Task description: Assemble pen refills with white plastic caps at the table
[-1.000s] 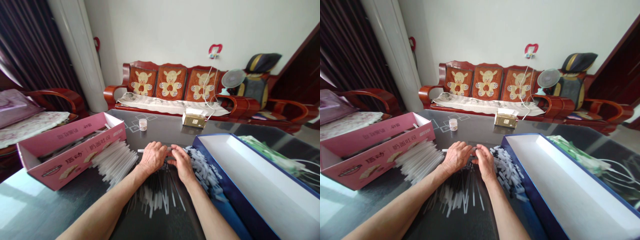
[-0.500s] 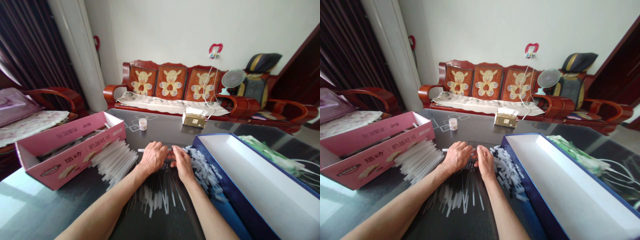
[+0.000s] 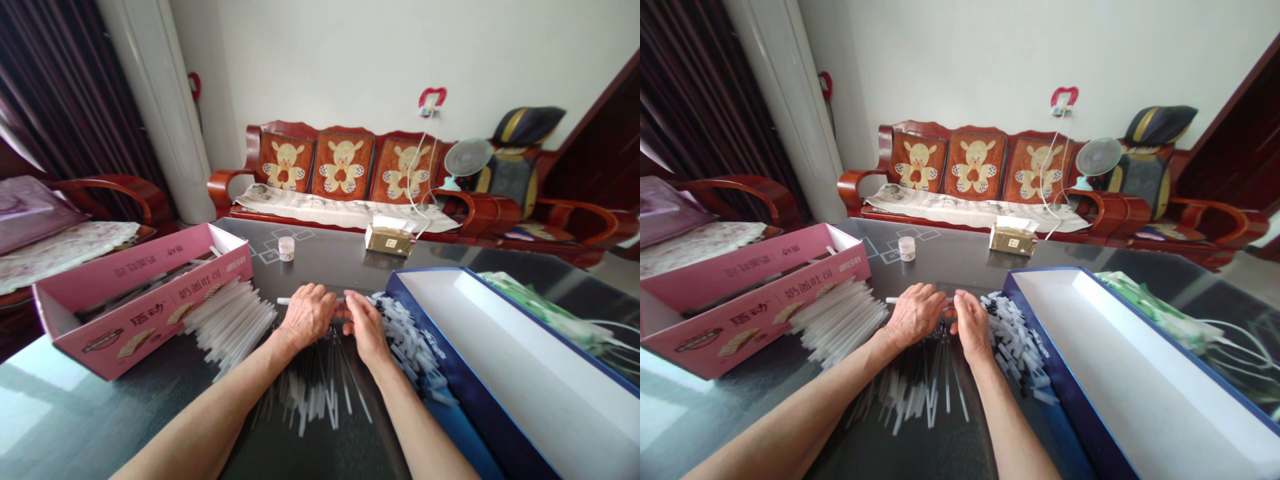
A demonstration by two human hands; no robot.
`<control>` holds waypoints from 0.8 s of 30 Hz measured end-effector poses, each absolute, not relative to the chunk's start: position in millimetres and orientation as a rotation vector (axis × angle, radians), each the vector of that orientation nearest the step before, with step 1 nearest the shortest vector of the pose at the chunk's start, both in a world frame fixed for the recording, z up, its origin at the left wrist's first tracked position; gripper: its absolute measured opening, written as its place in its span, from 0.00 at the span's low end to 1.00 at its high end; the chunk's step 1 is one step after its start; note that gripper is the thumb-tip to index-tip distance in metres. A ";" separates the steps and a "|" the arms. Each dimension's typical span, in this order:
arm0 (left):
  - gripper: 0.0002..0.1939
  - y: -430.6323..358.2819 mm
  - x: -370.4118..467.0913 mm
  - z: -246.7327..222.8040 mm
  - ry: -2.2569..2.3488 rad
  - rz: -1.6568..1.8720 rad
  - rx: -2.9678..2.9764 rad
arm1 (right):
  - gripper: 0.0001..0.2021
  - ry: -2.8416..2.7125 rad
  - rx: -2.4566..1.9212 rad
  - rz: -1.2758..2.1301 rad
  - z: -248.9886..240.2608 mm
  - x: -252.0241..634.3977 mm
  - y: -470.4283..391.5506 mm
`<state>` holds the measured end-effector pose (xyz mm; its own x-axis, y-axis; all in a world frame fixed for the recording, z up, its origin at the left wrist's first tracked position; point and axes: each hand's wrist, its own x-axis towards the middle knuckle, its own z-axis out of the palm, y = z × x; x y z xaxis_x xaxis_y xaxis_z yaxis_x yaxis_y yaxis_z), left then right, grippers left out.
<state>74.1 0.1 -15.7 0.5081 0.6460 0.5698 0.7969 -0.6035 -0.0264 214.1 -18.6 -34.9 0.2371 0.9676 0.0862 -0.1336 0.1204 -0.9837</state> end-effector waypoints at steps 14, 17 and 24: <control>0.14 1.2 73.9 -16.0 -1.218 -0.735 -2.475 | 0.18 -1.004 -1.134 1.041 -36.5 215.1 -17.8; 0.14 1.0 74.0 -15.9 -1.212 -0.729 -2.479 | 0.21 -0.958 -1.144 1.074 -36.2 214.3 -17.7; 0.13 1.7 73.5 -17.3 -1.193 -0.726 -2.492 | 0.17 -1.013 -1.220 1.001 -42.0 214.9 -14.1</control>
